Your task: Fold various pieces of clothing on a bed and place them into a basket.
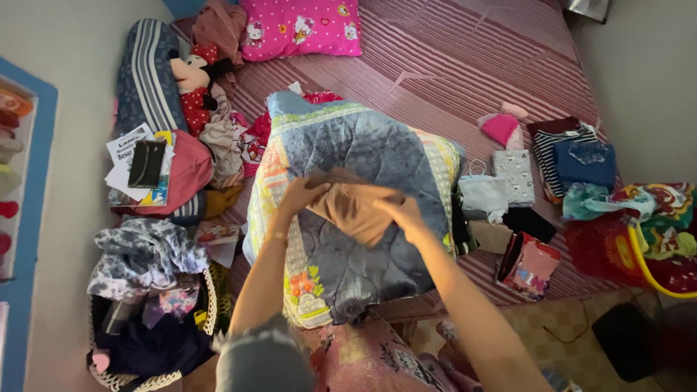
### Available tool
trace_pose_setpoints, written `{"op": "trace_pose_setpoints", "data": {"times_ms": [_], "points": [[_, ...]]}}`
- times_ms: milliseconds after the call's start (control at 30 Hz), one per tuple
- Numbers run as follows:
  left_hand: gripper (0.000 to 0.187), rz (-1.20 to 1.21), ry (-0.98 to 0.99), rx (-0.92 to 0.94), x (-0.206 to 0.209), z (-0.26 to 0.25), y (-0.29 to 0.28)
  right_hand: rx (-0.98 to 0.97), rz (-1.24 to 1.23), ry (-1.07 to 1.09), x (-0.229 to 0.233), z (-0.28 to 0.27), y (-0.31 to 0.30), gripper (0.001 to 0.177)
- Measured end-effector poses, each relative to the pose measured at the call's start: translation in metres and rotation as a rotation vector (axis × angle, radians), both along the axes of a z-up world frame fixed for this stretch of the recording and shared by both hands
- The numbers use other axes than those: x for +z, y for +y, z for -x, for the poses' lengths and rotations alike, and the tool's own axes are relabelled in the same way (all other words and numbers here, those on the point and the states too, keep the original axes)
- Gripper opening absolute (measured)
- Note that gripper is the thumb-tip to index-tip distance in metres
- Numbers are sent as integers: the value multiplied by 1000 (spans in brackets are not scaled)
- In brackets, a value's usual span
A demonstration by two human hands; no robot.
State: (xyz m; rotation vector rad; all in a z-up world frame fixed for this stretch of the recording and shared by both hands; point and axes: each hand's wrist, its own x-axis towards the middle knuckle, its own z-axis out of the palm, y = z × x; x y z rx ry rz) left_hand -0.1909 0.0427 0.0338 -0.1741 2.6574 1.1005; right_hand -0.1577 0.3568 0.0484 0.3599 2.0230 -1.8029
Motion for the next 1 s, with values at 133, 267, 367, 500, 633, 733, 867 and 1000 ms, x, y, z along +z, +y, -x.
{"op": "trace_pose_setpoints", "data": {"times_ms": [133, 267, 367, 500, 633, 733, 867, 1000], "points": [[62, -233, -63, 80, -21, -49, -10, -75, 24, 2, 39, 17, -6, 56], [50, -586, 90, 258, -46, -94, -2, -102, -27, 235, -8, 23, -8, 69], [45, -819, 72, 295, -50, -102, -2, -99, -280, 243, -16, 18, -11, 68], [36, -515, 166, 329, -51, -108, -5, -71, -482, 279, -46, 5, -9, 54], [28, -286, 261, 402, -45, -101, -2, -92, -442, 366, -54, 0, -6, 44], [26, -409, 292, 425, -43, -98, -2, -139, -399, 346, -32, 1, -11, 43], [27, -660, 253, 408, -45, -94, -2, -163, -420, 307, -22, 15, -16, 47], [31, -274, 156, 545, -7, -93, 11, -172, -378, 307, -22, 25, -18, 39]]}}
